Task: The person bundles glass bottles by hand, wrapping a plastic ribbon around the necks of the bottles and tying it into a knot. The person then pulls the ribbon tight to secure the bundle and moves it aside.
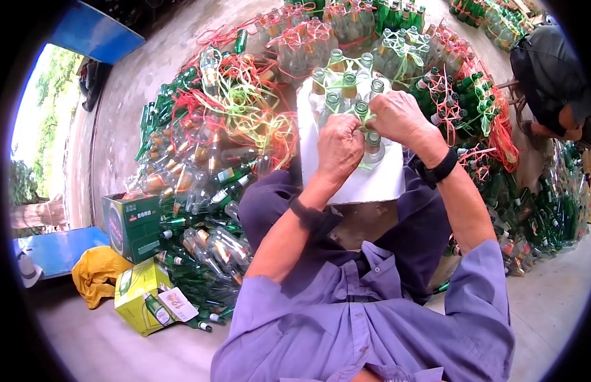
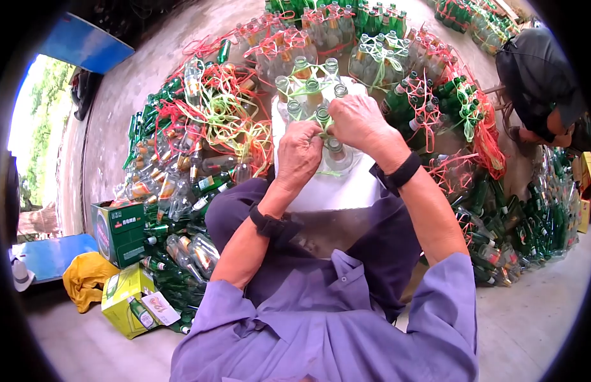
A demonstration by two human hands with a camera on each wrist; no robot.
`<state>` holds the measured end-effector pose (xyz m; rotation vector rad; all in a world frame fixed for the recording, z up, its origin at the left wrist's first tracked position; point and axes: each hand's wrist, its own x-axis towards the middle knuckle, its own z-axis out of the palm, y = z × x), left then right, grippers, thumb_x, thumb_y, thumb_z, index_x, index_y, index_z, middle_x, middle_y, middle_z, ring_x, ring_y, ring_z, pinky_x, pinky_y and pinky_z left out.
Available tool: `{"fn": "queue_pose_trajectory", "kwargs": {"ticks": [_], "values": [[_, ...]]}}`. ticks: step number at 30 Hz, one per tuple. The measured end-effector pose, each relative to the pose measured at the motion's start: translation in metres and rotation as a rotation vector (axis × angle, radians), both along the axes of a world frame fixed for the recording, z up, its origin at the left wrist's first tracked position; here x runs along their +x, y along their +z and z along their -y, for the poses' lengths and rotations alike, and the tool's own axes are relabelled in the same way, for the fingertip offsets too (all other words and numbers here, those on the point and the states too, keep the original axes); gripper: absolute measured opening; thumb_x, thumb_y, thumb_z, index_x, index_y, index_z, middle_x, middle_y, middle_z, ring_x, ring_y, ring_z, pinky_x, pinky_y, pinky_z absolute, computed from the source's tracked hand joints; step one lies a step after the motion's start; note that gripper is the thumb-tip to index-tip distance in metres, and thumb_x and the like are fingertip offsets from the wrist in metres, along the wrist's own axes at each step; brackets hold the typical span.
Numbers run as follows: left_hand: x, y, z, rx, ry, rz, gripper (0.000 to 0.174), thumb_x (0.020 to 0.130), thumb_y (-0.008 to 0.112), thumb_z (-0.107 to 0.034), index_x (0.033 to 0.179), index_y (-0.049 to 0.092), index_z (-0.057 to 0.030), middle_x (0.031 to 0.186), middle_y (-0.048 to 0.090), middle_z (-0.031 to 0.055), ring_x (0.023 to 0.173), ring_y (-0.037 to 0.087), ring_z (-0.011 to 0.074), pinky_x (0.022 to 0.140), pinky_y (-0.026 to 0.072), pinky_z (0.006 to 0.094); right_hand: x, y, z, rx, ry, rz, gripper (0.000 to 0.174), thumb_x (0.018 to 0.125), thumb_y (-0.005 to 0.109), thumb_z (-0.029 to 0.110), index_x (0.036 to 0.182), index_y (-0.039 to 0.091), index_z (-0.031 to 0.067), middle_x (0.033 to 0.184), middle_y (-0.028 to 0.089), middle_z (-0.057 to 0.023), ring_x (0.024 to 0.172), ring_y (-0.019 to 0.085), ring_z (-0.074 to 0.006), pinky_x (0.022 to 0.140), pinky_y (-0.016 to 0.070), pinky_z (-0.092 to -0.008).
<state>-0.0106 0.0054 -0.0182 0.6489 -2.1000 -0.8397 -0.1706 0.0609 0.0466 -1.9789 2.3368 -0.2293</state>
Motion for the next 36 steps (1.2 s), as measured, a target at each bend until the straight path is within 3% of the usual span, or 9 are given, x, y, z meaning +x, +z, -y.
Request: {"fn": "queue_pose_trajectory", "kwargs": {"ticks": [4, 6, 7, 11, 16, 19, 28, 32, 36], "values": [[0.002, 0.002, 0.0, 0.009, -0.017, 0.014, 0.008, 0.082, 0.062, -0.002, 0.087, 0.068, 0.0, 0.093, 0.07, 0.0136, 0.095, 0.064, 0.0327, 0.087, 0.0513, 0.0413, -0.018, 0.003, -0.008, -0.096, 0.087, 0.21, 0.025, 0.075, 0.076, 0.025, 0.086, 0.075, 0.0019, 0.078, 0.069, -0.0215, 0.073, 0.068, -0.0366, 0.071, 0.055, -0.0429], [0.002, 0.003, 0.0, 0.032, -0.017, 0.032, 0.007, 0.081, 0.064, -0.002, 0.086, 0.068, -0.0001, 0.093, 0.07, 0.0133, 0.095, 0.064, 0.0322, 0.087, 0.0512, 0.0409, -0.022, 0.018, -0.012, 0.056, 0.008, 0.487, 0.032, 0.072, 0.079, 0.025, 0.093, 0.077, 0.0009, 0.074, 0.068, -0.019, 0.065, 0.066, -0.0249, 0.067, 0.0537, -0.0364], [0.002, 0.003, 0.0, 0.032, -0.015, 0.029, 0.007, 0.081, 0.064, -0.002, 0.086, 0.068, -0.0001, 0.093, 0.07, 0.0133, 0.095, 0.064, 0.0322, 0.087, 0.0512, 0.0409, -0.023, 0.027, -0.012, 0.131, -0.021, 0.577, 0.034, 0.074, 0.082, 0.022, 0.099, 0.077, -0.0002, 0.073, 0.071, -0.0149, 0.064, 0.061, -0.0124, 0.066, 0.0519, -0.031], [0.001, -0.002, 0.001, 0.006, 0.001, -0.012, 0.009, 0.078, 0.062, -0.001, 0.085, 0.068, -0.0022, 0.091, 0.07, 0.0137, 0.095, 0.064, 0.0327, 0.083, 0.0527, 0.0423, -0.034, 0.01, -0.016, 0.064, -0.066, 0.712, 0.026, 0.078, 0.079, 0.023, 0.093, 0.077, 0.0016, 0.067, 0.067, -0.0142, 0.063, 0.06, -0.0105, 0.064, 0.0502, -0.0318], [0.001, -0.004, 0.001, 0.041, -0.001, -0.042, 0.009, 0.078, 0.062, -0.002, 0.085, 0.068, -0.0015, 0.091, 0.069, 0.0139, 0.095, 0.064, 0.0329, 0.084, 0.0526, 0.0422, -0.039, 0.006, -0.023, 0.033, -0.069, 0.682, 0.024, 0.081, 0.076, 0.022, 0.092, 0.077, 0.0018, 0.071, 0.07, -0.0153, 0.063, 0.063, -0.0135, 0.064, 0.0509, -0.0332], [0.001, -0.003, 0.001, 0.061, -0.01, -0.035, 0.01, 0.078, 0.062, -0.002, 0.086, 0.068, -0.0012, 0.092, 0.069, 0.0143, 0.096, 0.063, 0.0332, 0.085, 0.0521, 0.0424, -0.027, 0.025, -0.026, 0.058, -0.161, 0.533, 0.022, 0.083, 0.074, 0.024, 0.089, 0.077, 0.0032, 0.075, 0.071, -0.0165, 0.069, 0.069, -0.0284, 0.07, 0.0538, -0.0383], [0.0, -0.008, 0.001, 0.05, -0.025, -0.026, 0.011, 0.079, 0.061, -0.002, 0.088, 0.066, -0.0011, 0.092, 0.067, 0.016, 0.097, 0.06, 0.0357, 0.087, 0.0498, 0.0438, 0.001, 0.04, -0.035, -0.299, 0.112, 0.046, 0.03, 0.083, 0.073, 0.024, 0.109, 0.075, 0.0085, 0.111, 0.07, -0.0105, 0.103, 0.066, -0.0309, 0.089, 0.0515, -0.0415], [-0.002, -0.007, 0.002, 0.026, -0.047, -0.047, 0.013, 0.08, 0.059, 0.0, 0.09, 0.066, -0.001, 0.09, 0.066, 0.0169, 0.094, 0.059, 0.0372, 0.086, 0.0484, 0.0455, 0.016, 0.031, -0.024, -0.145, 0.181, 0.206, 0.032, 0.081, 0.071, 0.022, 0.109, 0.074, 0.0059, 0.105, 0.072, -0.0124, 0.102, 0.066, -0.0321, 0.089, 0.0522, -0.0432], [-0.003, -0.006, 0.002, 0.039, -0.069, -0.077, 0.012, 0.081, 0.057, 0.001, 0.089, 0.065, -0.0002, 0.09, 0.065, 0.0177, 0.092, 0.058, 0.0382, 0.085, 0.0475, 0.0459, 0.023, 0.013, -0.016, -0.127, 0.14, 0.168, 0.019, 0.079, 0.062, 0.013, 0.093, 0.071, 0.0044, 0.088, 0.07, -0.0162, 0.089, 0.067, -0.0374, 0.078, 0.053, -0.0481]]}}
